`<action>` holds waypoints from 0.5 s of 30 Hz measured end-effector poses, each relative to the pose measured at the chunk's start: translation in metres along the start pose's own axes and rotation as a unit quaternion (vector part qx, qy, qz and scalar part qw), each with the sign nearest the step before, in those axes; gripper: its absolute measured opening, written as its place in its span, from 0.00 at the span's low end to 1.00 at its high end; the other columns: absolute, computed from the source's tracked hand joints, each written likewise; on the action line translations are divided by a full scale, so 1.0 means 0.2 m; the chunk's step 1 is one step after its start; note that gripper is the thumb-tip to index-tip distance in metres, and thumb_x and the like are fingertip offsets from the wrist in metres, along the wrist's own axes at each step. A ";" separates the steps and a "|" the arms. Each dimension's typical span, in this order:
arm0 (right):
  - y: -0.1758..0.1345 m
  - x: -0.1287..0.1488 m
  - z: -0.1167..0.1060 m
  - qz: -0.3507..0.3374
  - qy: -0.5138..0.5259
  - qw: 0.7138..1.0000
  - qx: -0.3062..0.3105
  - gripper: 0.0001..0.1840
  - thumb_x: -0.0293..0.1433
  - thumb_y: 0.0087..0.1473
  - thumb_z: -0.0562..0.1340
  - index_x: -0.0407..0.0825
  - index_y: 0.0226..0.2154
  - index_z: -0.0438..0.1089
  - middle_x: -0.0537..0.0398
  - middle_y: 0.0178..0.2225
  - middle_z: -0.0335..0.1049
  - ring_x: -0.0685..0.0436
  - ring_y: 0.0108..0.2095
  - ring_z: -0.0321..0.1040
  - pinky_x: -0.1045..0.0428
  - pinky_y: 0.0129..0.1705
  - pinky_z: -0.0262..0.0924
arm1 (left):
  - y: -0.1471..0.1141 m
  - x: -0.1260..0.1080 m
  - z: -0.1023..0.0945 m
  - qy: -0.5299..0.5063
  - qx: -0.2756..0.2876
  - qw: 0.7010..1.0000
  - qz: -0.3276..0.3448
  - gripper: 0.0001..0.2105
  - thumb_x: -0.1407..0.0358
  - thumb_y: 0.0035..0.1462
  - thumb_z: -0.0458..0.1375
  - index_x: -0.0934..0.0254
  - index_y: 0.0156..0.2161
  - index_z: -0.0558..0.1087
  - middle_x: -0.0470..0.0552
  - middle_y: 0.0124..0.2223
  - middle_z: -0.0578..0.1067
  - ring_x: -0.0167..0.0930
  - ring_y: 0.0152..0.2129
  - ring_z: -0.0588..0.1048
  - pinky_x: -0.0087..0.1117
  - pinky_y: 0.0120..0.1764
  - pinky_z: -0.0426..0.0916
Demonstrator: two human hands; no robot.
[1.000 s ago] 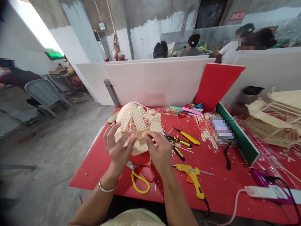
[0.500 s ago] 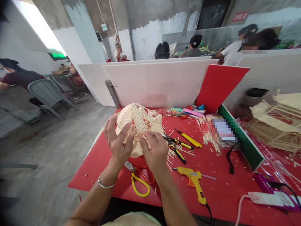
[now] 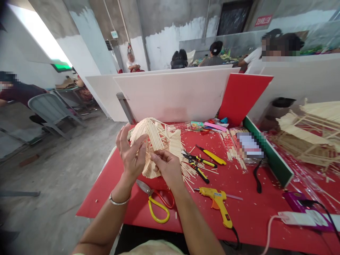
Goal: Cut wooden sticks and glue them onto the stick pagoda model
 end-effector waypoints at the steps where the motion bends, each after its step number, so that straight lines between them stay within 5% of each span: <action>1: 0.01 -0.01 0.02 0.012 0.022 1.000 0.008 0.18 0.45 0.45 0.69 0.49 0.32 0.71 0.59 0.27 0.73 0.57 0.18 0.58 0.58 0.18 0.50 | 0.00 0.00 0.00 -0.001 0.000 1.000 0.003 0.15 0.70 0.58 0.55 0.58 0.48 0.77 0.50 0.70 0.51 0.47 0.65 0.50 0.55 0.61 0.50; 15: 0.07 -0.04 0.01 -0.009 0.061 0.998 -0.023 0.18 0.44 0.43 0.70 0.47 0.25 0.68 0.65 0.17 0.59 0.58 0.16 0.49 0.58 0.18 0.40 | 0.04 -0.04 0.00 0.004 0.005 0.998 0.058 0.15 0.70 0.57 0.55 0.58 0.49 0.75 0.50 0.69 0.52 0.46 0.64 0.53 0.56 0.61 0.53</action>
Point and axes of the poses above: each hand's wrist, its own y-axis towards the middle knuckle, its own z-axis out of the palm, x = y × z, the point moved 10 cm from there along y, towards the middle knuckle
